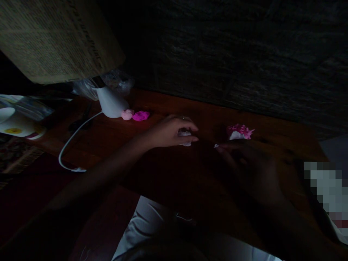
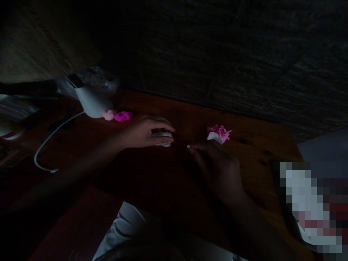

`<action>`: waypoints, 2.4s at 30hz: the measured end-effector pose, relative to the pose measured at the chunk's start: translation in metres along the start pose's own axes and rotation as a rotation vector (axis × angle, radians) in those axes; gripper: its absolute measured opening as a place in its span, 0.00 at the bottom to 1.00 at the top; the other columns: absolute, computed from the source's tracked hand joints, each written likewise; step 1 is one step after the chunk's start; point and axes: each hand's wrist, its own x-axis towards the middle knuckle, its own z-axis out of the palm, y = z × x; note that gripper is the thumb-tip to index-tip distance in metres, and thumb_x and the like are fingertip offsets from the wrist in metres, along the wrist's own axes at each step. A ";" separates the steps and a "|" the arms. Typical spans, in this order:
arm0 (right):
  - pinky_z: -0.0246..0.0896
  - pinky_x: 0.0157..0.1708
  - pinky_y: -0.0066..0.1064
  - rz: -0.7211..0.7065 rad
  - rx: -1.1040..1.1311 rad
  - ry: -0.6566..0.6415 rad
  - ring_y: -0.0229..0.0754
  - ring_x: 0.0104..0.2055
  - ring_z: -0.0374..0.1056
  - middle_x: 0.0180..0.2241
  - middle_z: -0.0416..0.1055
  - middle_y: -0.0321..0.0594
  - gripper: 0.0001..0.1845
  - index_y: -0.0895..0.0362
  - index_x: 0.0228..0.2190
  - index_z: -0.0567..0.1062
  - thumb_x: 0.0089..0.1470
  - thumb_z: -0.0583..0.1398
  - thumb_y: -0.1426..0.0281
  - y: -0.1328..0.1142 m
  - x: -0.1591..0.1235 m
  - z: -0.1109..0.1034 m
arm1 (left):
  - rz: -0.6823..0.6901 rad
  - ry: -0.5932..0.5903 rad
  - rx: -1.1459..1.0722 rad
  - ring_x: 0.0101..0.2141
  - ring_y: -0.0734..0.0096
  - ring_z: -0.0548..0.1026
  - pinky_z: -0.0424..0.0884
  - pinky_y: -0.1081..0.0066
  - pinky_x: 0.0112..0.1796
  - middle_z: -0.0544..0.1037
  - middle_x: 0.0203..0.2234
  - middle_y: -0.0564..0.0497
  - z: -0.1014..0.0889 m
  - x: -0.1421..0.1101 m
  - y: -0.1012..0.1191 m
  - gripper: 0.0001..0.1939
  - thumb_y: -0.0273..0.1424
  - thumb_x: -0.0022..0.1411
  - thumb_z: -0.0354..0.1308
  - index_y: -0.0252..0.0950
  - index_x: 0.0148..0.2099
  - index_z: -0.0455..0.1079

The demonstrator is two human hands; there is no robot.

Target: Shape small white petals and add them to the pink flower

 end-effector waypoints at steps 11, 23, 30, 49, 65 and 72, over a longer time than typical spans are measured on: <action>0.73 0.34 0.32 -0.094 -0.028 -0.240 0.44 0.35 0.79 0.37 0.82 0.42 0.10 0.54 0.39 0.81 0.63 0.59 0.75 0.008 -0.004 0.010 | -0.050 -0.206 0.078 0.49 0.63 0.77 0.68 0.66 0.52 0.79 0.49 0.45 0.000 -0.003 -0.013 0.16 0.34 0.59 0.69 0.37 0.48 0.78; 0.73 0.34 0.32 -0.035 0.015 -0.232 0.44 0.35 0.79 0.38 0.83 0.43 0.12 0.55 0.39 0.81 0.59 0.59 0.77 0.007 -0.001 0.006 | -0.019 -0.221 0.075 0.48 0.67 0.78 0.69 0.69 0.50 0.80 0.48 0.45 -0.002 -0.002 -0.016 0.10 0.27 0.68 0.58 0.37 0.47 0.79; 0.73 0.32 0.31 -0.016 0.007 -0.212 0.43 0.32 0.79 0.36 0.83 0.40 0.12 0.53 0.38 0.81 0.58 0.59 0.76 0.003 0.001 0.006 | -0.082 -0.174 0.041 0.47 0.66 0.78 0.70 0.69 0.47 0.81 0.49 0.44 -0.011 -0.003 -0.022 0.14 0.30 0.65 0.62 0.36 0.52 0.77; 0.73 0.34 0.33 0.007 0.002 -0.129 0.44 0.34 0.80 0.37 0.83 0.42 0.10 0.55 0.39 0.81 0.60 0.60 0.74 0.001 0.000 0.011 | -0.258 -0.215 -0.329 0.33 0.75 0.78 0.71 0.74 0.36 0.83 0.35 0.47 -0.005 -0.003 -0.024 0.15 0.31 0.62 0.63 0.30 0.51 0.76; 0.69 0.34 0.32 -0.086 0.045 0.011 0.41 0.34 0.74 0.33 0.77 0.40 0.06 0.54 0.39 0.81 0.59 0.65 0.74 -0.010 0.005 0.023 | -0.531 0.038 -0.830 0.39 0.68 0.80 0.74 0.66 0.45 0.84 0.39 0.47 0.019 0.004 0.015 0.18 0.32 0.51 0.73 0.32 0.45 0.80; 0.69 0.35 0.33 -0.031 0.080 -0.019 0.43 0.36 0.74 0.35 0.77 0.41 0.04 0.54 0.37 0.80 0.60 0.63 0.73 -0.010 0.005 0.015 | -0.553 -0.037 -1.047 0.37 0.70 0.79 0.73 0.69 0.42 0.83 0.40 0.45 0.023 0.004 0.017 0.21 0.29 0.49 0.75 0.31 0.47 0.80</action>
